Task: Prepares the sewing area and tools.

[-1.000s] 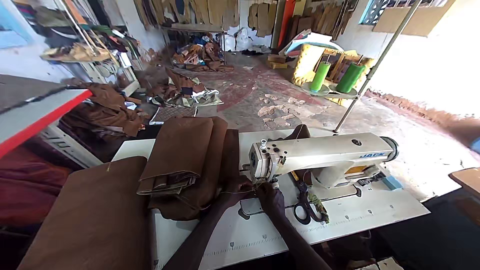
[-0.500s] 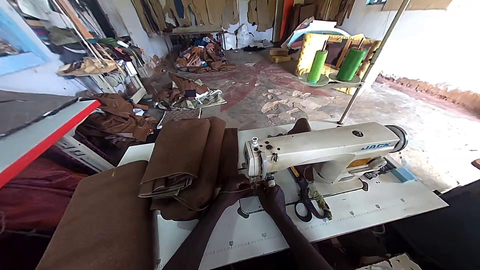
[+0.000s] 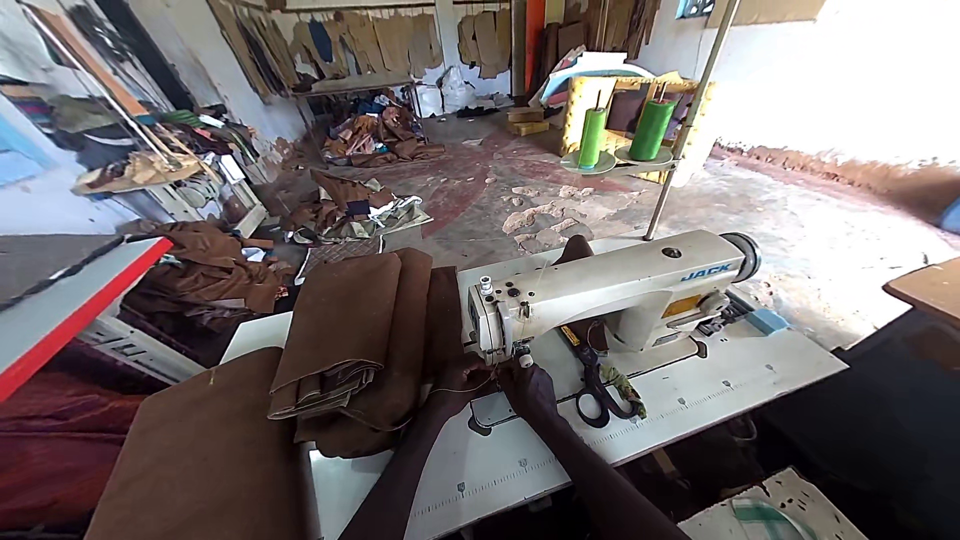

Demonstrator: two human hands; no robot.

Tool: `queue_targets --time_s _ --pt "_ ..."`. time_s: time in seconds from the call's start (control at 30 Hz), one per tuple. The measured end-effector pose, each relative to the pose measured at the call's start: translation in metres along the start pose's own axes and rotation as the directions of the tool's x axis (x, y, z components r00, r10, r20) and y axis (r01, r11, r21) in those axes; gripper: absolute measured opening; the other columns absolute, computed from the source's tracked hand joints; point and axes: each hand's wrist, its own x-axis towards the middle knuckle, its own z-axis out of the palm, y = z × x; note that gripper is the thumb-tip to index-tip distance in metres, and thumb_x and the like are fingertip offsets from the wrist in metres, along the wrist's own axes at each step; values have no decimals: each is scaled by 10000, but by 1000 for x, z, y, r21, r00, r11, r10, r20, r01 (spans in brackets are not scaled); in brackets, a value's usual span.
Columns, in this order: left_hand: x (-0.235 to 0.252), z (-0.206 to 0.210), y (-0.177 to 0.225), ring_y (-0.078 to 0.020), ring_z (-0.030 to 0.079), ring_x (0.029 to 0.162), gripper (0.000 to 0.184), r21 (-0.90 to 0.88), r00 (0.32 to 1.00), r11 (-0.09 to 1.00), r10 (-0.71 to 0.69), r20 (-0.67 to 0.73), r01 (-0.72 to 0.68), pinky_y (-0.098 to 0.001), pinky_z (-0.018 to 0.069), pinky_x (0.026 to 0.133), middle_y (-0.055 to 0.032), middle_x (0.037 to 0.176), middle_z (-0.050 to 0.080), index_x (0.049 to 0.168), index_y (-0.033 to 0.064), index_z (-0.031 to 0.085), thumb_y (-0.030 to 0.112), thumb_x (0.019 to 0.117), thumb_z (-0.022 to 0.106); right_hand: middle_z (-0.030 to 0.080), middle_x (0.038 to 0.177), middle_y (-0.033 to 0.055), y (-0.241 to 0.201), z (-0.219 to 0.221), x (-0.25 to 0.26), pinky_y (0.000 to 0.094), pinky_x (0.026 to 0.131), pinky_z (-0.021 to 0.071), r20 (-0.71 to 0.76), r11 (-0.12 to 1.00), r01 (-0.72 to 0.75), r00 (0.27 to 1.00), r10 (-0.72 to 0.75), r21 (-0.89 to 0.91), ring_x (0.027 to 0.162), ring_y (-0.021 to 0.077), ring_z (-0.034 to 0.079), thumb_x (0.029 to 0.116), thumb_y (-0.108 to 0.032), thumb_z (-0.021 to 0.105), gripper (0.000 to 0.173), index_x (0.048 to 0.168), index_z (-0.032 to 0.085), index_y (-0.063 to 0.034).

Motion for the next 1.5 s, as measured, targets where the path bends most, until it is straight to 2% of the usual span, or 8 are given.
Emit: queue_targets --time_s 0.23,0.4,0.5,0.57,0.8,1.23,1.33,1.5 --pt "2 2 -8 -93 662 852 189 -15 1000 1000 -5 7 5 -301 569 825 -21 932 706 967 69 760 249 969 705 718 968 134 -5 -9 1 534 827 551 36 999 -35 999 34 32 936 314 706 1015 -359 551 322 1048 709 -80" --pt "-1 2 -8 -87 655 814 210 -32 999 999 -38 20 39 -289 567 799 -19 910 700 967 70 761 273 969 709 679 811 101 10 -2 4 521 750 550 -10 979 6 1000 -4 204 797 278 689 1047 -368 499 358 935 687 -84" --pt "1 2 -10 -77 648 819 212 -34 1000 999 -25 18 26 -284 562 802 -5 913 696 962 88 762 294 970 709 697 827 67 16 -3 7 506 765 560 34 974 43 998 -52 221 790 238 691 1011 -363 540 311 987 719 -110" --pt "-1 3 -8 -77 648 840 200 -24 1000 1000 -16 19 16 -288 557 815 -2 920 695 948 86 755 278 970 708 715 859 49 19 -2 7 504 770 565 57 975 61 996 -75 216 804 222 695 981 -336 581 269 1040 742 -129" --pt "-1 1 -4 -79 636 815 190 8 1000 1000 -5 14 5 -283 551 786 -4 901 679 916 85 742 260 976 703 733 894 49 14 0 6 511 769 559 11 987 71 997 -74 144 849 236 708 998 -315 574 240 1018 755 -158" --pt "-2 0 1 -90 644 808 150 -20 1000 1000 6 1 -6 -292 564 782 -21 895 680 921 65 743 207 961 717 715 911 121 5 -4 7 548 801 551 69 998 51 996 -53 39 887 312 702 994 -363 614 289 985 718 -93" --pt "-3 0 2 -84 641 809 150 -34 1000 999 10 0 -10 -286 562 782 -17 896 677 915 67 742 211 956 729 690 841 119 10 -4 9 548 744 547 36 985 32 999 -38 170 806 298 686 989 -317 629 254 953 704 -77" --pt "-2 1 -4 -82 650 833 127 -40 999 998 48 -3 -48 -282 564 796 -9 914 686 940 78 753 201 958 725 650 670 70 16 -7 10 426 595 578 34 901 13 999 -30 434 561 198 648 1024 -242 586 233 915 673 -55"
